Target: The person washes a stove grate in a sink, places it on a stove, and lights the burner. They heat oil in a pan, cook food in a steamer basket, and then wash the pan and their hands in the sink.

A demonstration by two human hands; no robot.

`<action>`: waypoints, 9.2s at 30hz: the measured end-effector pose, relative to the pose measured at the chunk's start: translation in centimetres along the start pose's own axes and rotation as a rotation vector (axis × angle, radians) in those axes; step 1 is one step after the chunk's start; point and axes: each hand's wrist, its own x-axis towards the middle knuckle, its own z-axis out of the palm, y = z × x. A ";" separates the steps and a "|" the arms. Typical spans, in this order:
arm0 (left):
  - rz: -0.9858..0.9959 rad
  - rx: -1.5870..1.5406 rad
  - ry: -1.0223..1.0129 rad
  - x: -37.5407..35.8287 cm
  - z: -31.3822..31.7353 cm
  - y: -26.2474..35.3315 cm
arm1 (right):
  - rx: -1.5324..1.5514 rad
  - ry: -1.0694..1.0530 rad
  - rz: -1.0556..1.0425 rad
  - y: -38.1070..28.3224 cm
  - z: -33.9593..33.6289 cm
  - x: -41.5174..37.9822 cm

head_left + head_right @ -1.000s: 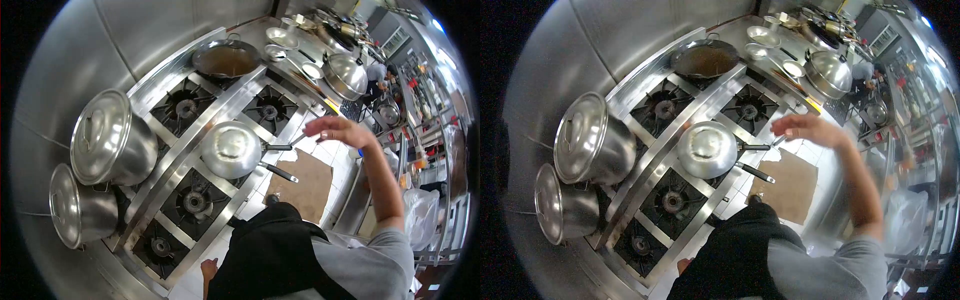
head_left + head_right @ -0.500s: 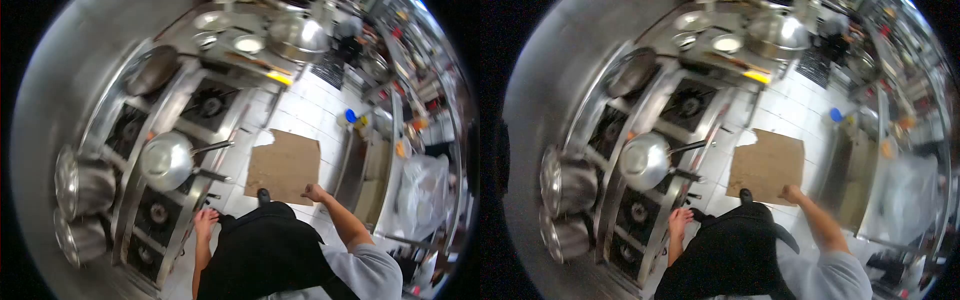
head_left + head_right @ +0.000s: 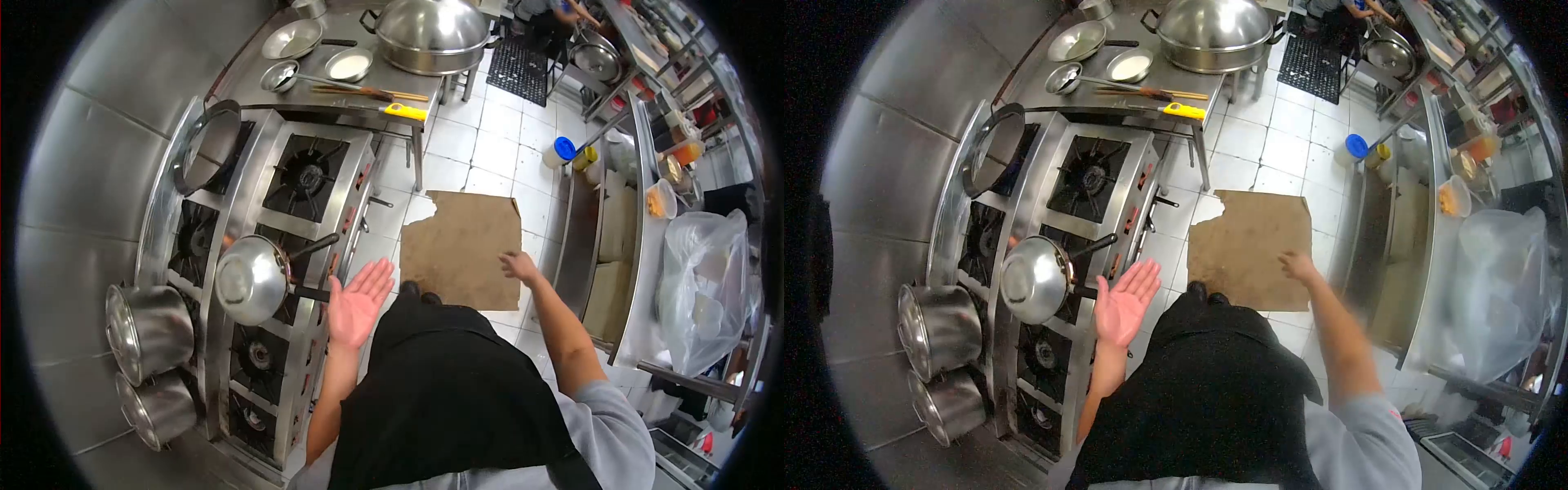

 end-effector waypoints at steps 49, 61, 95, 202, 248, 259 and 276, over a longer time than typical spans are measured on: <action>0.364 0.279 0.969 1.4 -17.9 3.5 | -0.847 -0.425 -1.004 -21.9 27.9 5.6; 0.493 0.271 1.162 2.7 -15.7 -0.4 | -1.250 -0.856 -1.109 -24.0 43.6 10.7; 0.766 0.077 1.115 6.4 -17.6 -1.6 | -0.751 -1.209 -0.362 -41.8 33.9 7.0; 0.578 0.104 1.046 2.5 -14.3 -1.7 | -1.021 -0.812 -1.136 -21.9 41.7 8.5; 0.546 0.185 1.078 2.2 -14.2 -2.0 | -1.160 -0.843 -1.116 -25.6 41.7 11.1; 0.577 0.174 1.064 2.1 -14.1 -2.1 | -1.086 -0.828 -1.167 -23.1 41.9 9.6; 0.667 0.043 1.116 -1.6 -13.6 -8.7 | -1.184 -0.884 -1.057 -25.7 41.0 8.2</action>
